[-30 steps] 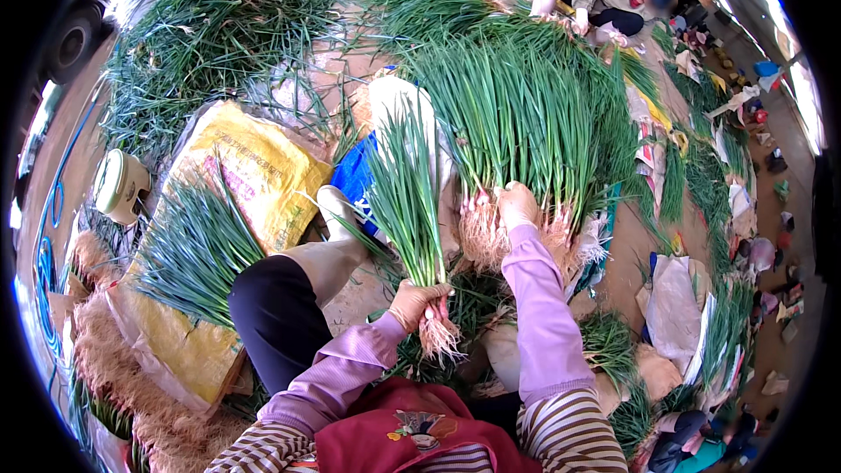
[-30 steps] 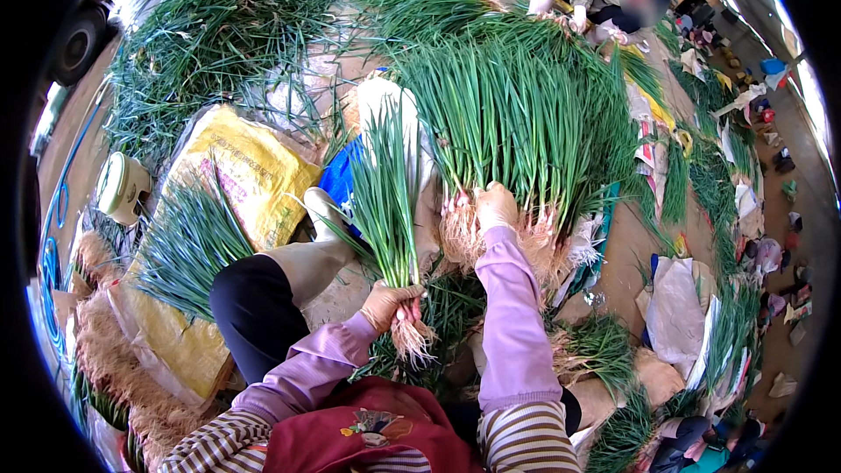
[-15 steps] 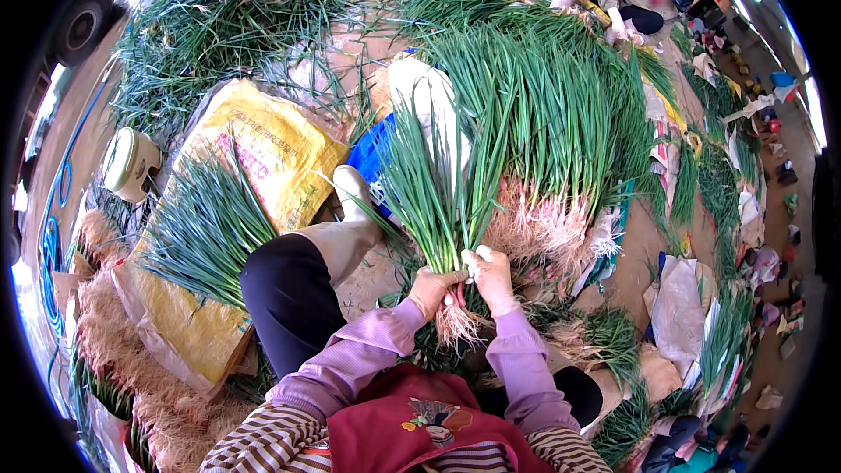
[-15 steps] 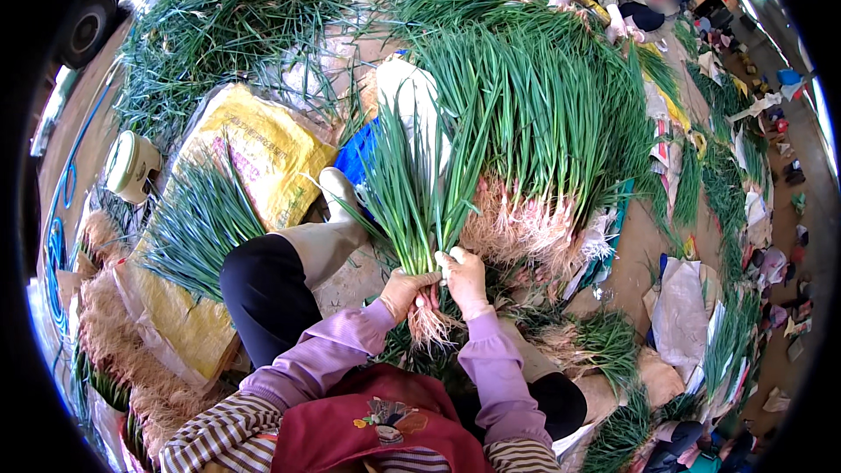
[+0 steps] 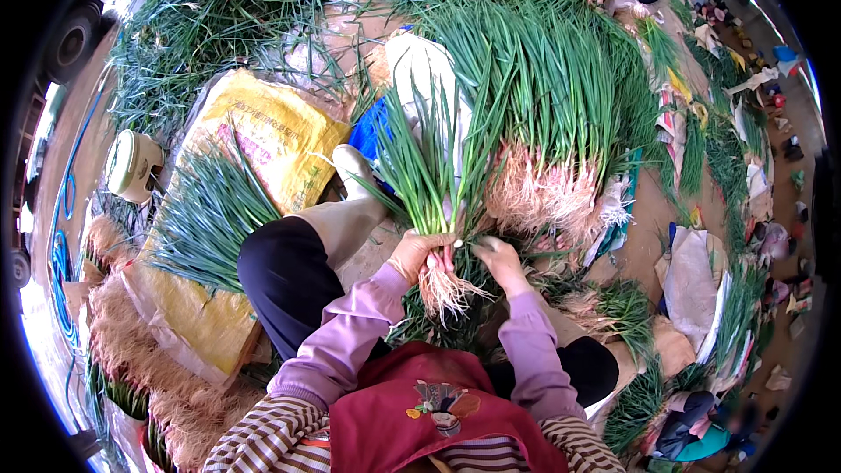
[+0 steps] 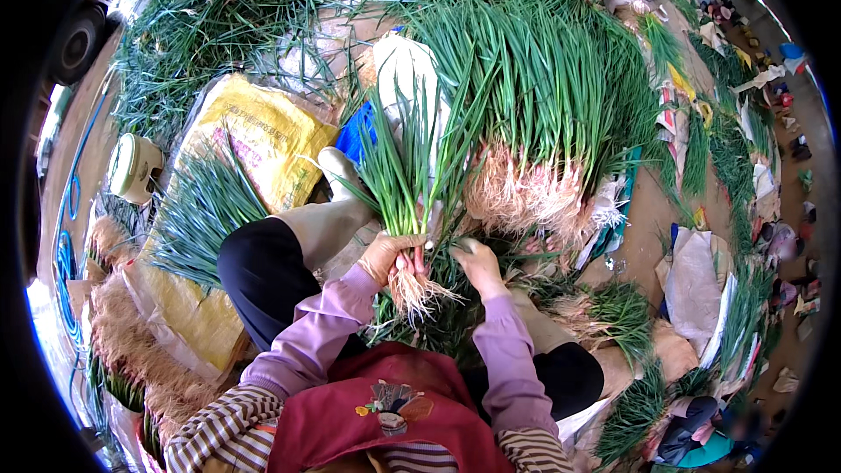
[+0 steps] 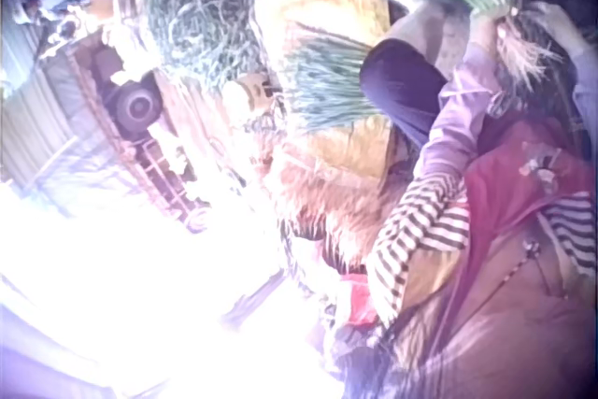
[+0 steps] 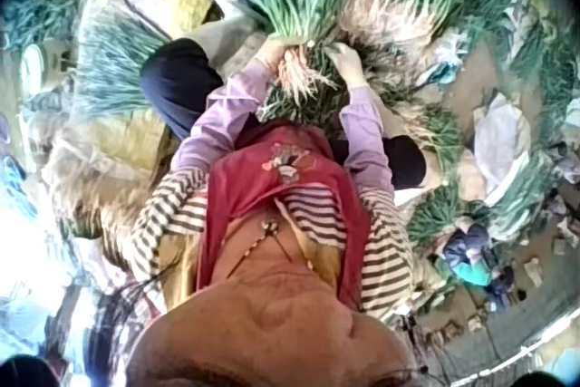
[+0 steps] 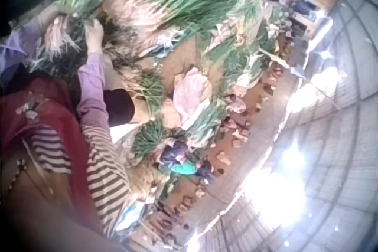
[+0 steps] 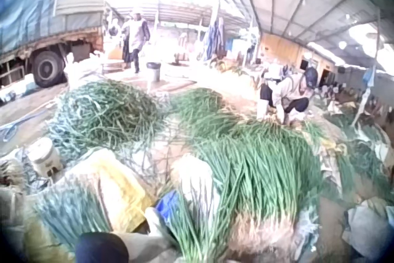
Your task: The person sorts and cleans green onions by hand, removing outer leaves and bundling them into larger piles while sitting on the floor.
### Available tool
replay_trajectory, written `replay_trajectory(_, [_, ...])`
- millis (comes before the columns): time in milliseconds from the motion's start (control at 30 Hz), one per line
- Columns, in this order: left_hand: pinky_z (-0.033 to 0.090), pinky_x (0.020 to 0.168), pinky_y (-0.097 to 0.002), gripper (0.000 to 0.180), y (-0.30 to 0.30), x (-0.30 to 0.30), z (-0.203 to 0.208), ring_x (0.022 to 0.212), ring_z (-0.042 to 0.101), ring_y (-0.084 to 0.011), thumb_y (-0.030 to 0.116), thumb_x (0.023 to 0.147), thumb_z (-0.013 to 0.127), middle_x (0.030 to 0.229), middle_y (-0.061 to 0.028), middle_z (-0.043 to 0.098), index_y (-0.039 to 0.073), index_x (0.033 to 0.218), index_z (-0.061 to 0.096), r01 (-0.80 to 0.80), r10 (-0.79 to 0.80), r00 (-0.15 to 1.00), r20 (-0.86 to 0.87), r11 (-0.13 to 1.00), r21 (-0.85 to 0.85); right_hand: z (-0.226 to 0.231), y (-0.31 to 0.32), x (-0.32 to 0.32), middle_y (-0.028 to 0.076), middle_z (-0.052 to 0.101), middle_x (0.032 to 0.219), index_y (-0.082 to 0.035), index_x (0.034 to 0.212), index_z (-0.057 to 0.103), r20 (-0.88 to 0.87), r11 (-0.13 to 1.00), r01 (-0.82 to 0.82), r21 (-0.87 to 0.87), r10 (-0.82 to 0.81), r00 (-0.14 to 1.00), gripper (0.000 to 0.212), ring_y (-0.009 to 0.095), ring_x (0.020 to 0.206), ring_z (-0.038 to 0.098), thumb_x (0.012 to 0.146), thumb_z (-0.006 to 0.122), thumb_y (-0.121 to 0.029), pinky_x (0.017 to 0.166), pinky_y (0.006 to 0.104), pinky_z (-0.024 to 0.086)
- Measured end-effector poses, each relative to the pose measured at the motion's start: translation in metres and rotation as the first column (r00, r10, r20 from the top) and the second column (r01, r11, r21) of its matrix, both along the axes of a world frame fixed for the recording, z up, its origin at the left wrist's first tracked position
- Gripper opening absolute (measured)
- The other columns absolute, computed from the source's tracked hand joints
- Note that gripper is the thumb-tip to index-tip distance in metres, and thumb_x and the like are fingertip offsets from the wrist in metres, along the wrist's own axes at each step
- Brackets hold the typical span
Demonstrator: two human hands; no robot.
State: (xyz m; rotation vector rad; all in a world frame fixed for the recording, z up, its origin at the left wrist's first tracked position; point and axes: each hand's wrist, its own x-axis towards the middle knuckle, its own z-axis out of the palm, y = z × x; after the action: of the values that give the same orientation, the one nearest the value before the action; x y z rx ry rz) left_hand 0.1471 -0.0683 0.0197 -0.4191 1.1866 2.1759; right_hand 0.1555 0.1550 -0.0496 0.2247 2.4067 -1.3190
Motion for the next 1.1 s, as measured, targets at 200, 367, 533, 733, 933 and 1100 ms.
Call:
replay_trajectory(200, [0.044,0.038,-0.0225,0.021,-0.016,0.003,0.005,0.047,0.058,-0.018,0.011,0.075,0.066,0.064,-0.0099,0.061,-0.001,0.091,0.059,-0.122,0.124,0.992,0.016,0.937,0.328,0.022,-0.036,-0.031,0.002,0.059,0.063,0.001,0.08,0.065,-0.088,0.893,0.37,-0.256,-0.402,0.911,0.007,0.009,0.053,0.049,0.08,0.065,-0.006,0.05,0.024,0.039])
replay_trajectory(367, [0.042,0.036,-0.0199,0.022,-0.016,-0.001,0.018,0.045,0.058,-0.0142,0.013,0.082,0.06,0.063,-0.0147,0.064,-0.005,0.094,0.062,0.035,-0.027,0.999,-0.034,0.967,0.253,0.084,0.017,-0.064,0.002,0.06,0.067,0.001,0.082,0.066,-0.124,0.807,0.34,-0.483,-0.447,0.886,0.011,0.007,0.054,0.05,0.083,0.061,-0.008,0.051,0.0204,0.038])
replay_trajectory(533, [0.035,0.03,-0.0172,0.018,0.01,0.01,0.014,0.04,0.056,-0.0112,0.014,0.083,0.06,0.062,-0.014,0.065,-0.003,0.078,0.064,0.09,-0.09,0.996,-0.002,0.989,0.119,0.108,-0.028,-0.039,0.003,0.061,0.069,0.0,0.09,0.067,-0.116,0.944,0.166,-0.284,-0.206,0.972,0.019,0.008,0.055,0.049,0.086,0.061,-0.017,0.05,0.0213,0.038])
replay_trajectory(733, [0.032,0.028,-0.0188,0.02,0.01,0.017,0.016,0.036,0.053,-0.0121,0.014,0.082,0.061,0.056,-0.0132,0.062,-0.002,0.069,0.063,0.055,-0.057,0.997,0.042,0.997,0.045,0.073,-0.06,-0.011,0.009,0.05,0.055,0.002,0.074,0.055,-0.357,0.994,0.082,0.077,-0.05,0.933,0.03,0.014,0.048,0.051,0.09,0.056,-0.024,0.047,0.0305,0.042])
replay_trajectory(933, [0.032,0.029,-0.0191,0.018,0.008,0.017,0.035,0.037,0.054,-0.0119,0.012,0.081,0.061,0.058,-0.0138,0.063,-0.003,0.07,0.063,0.001,-0.001,0.999,-0.05,1.0,0.002,0.04,-0.031,-0.03,0.018,0.061,0.067,0.0,0.074,0.06,-0.352,0.751,0.052,0.659,0.246,0.903,0.028,0.032,0.06,0.062,0.085,0.057,-0.026,0.057,0.041,0.048])
replay_trajectory(1100, [0.032,0.029,-0.0192,0.02,-0.002,0.01,0.026,0.038,0.055,-0.0122,0.013,0.082,0.061,0.059,-0.0142,0.064,-0.002,0.069,0.062,-0.058,0.058,0.997,-0.055,0.998,-0.003,0.091,-0.023,-0.075,0.015,0.067,0.081,-0.004,0.088,0.068,0.629,0.603,-0.694,0.394,0.374,0.682,0.035,0.024,0.077,0.064,0.083,0.061,-0.038,0.077,0.0363,0.049])
